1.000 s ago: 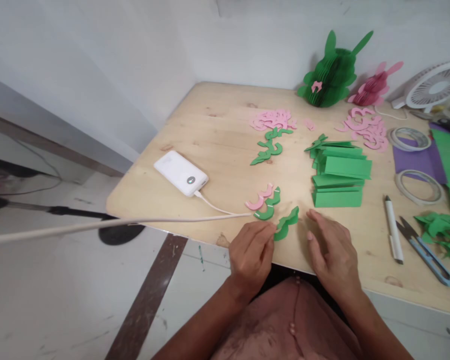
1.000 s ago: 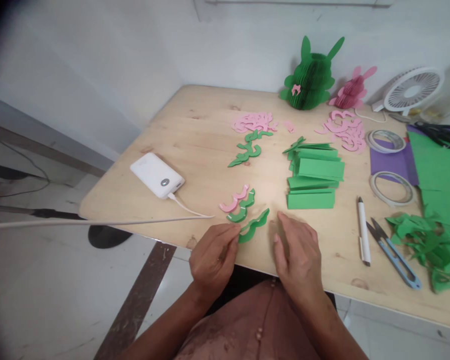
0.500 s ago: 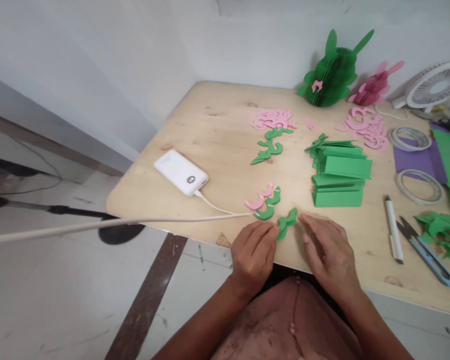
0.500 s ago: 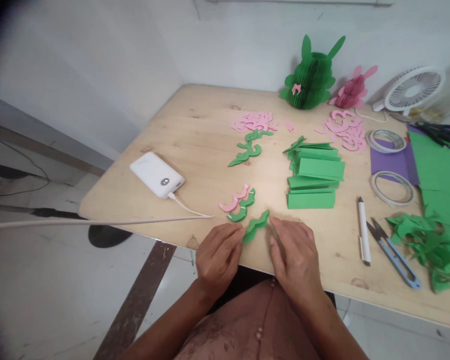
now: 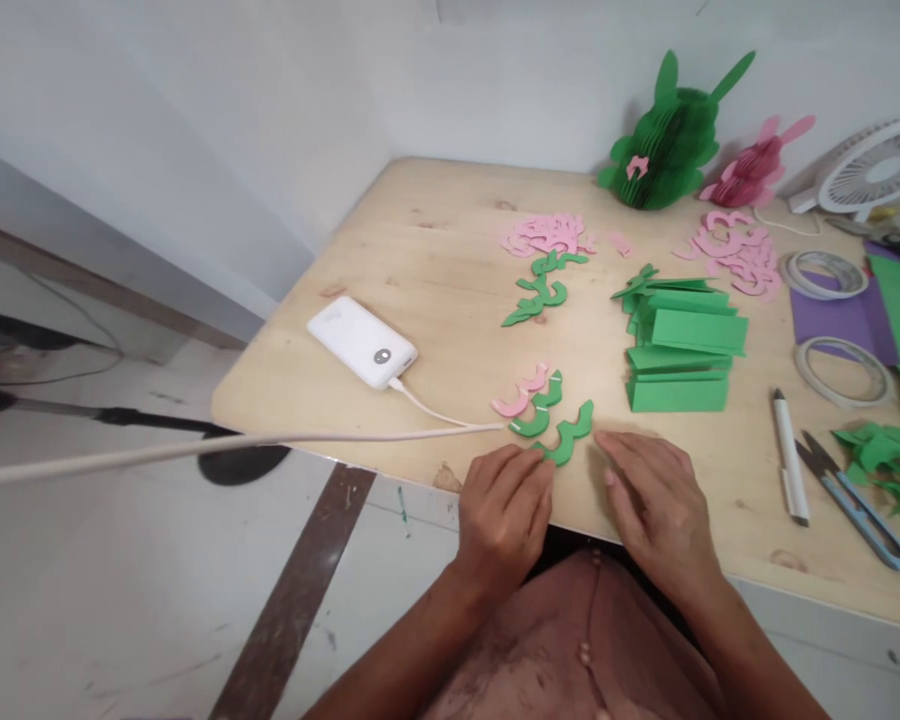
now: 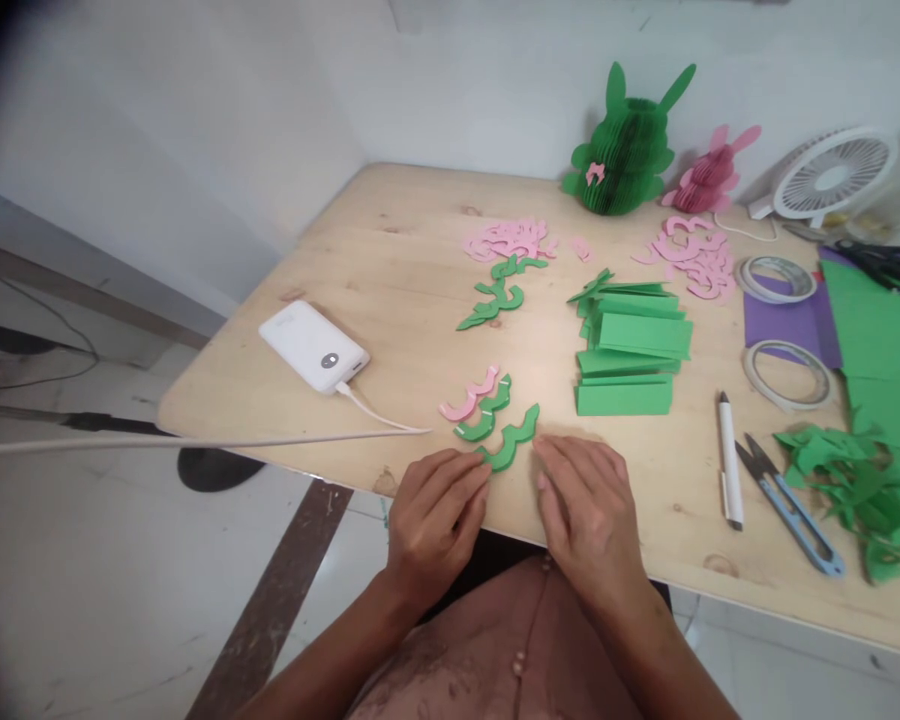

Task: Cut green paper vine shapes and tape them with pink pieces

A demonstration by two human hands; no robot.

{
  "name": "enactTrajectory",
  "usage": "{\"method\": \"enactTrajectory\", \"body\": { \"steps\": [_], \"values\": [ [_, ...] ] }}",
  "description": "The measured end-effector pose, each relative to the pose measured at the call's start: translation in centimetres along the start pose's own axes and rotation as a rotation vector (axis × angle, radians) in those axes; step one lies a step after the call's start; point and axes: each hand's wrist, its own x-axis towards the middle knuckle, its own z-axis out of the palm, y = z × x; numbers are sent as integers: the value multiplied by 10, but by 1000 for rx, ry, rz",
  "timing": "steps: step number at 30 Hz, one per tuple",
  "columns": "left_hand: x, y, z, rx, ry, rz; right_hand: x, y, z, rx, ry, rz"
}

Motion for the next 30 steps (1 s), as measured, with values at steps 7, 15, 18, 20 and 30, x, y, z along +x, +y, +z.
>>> {"method": "enactTrajectory", "body": {
  "steps": [7,15,18,20,30],
  "values": [
    [-4,-1,-2,33,-15,-1,3,-3,-2,-22,-119,-21],
    [-4,-3,-2,54,-43,13,3,-3,1,-57,-179,-37],
    [-4,-3,-2,51,-52,11,3,-4,0,-50,-158,-32],
    [-4,-3,-2,48,-54,7,3,-4,0,-50,-143,-26],
    [-5,-4,-1,60,-57,9,5,-4,2,-120,-227,-74]
  ]
}}
